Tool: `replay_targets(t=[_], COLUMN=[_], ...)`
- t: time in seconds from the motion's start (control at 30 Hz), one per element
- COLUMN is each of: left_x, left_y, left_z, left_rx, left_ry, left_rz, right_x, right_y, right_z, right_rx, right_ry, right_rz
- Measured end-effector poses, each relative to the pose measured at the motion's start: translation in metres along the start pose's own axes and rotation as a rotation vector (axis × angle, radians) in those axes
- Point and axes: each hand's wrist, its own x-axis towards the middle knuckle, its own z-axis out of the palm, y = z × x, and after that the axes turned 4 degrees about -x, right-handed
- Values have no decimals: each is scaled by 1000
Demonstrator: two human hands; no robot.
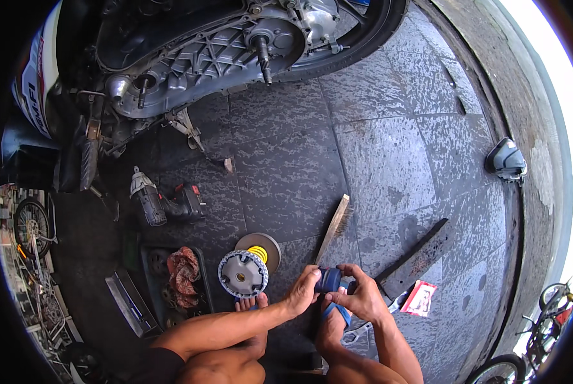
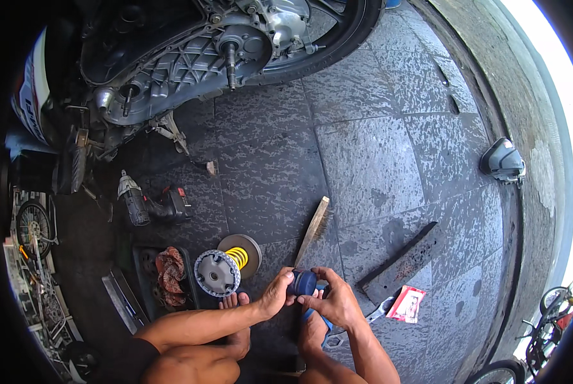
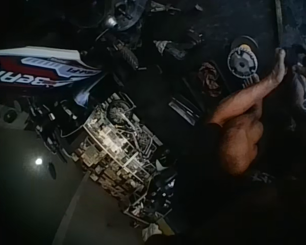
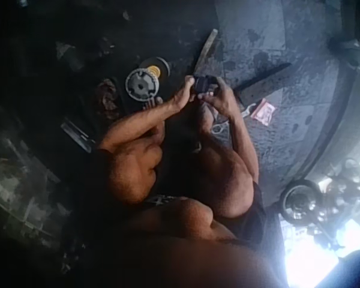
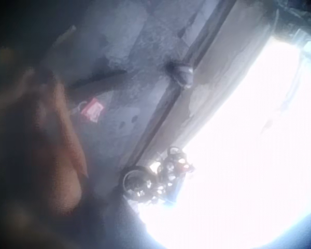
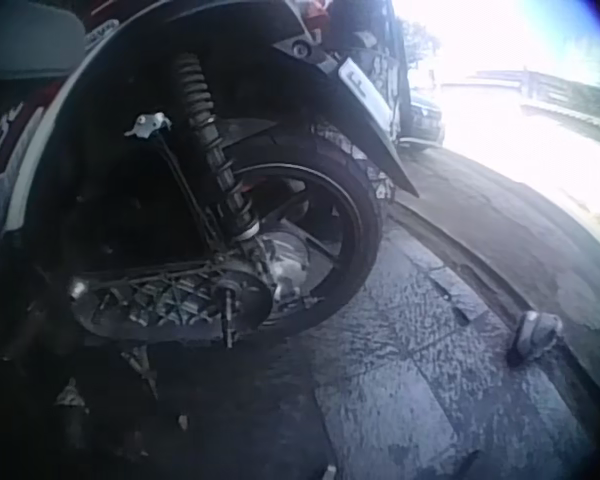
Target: The person cleans and reassembles mechanical components of a motorcycle's transmission, handling a pulley, weights, and a spring while applying lubricant by hand.
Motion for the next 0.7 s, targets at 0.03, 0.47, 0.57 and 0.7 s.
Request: replay_targets(t=[0.03,0.47,0.57,0.7], left_x=[3,3,6,7], left_y=[-1,-29,-29,-12], left_z=[-5,-31,-37,-37], left_rx=[-142,-463,-516,-510], left_ry=[-48,181,120,51], left_rz=[-114,-229,-181,-96], right_x=[0,89,118,102], right_y=[-8,-22,-29,-12], right_z=[-2,13,7,-27], right_rx=[4,-466,-802,-1006], right_ry=[-44,192,64,233], right_rz=[79,-311,-223,-54])
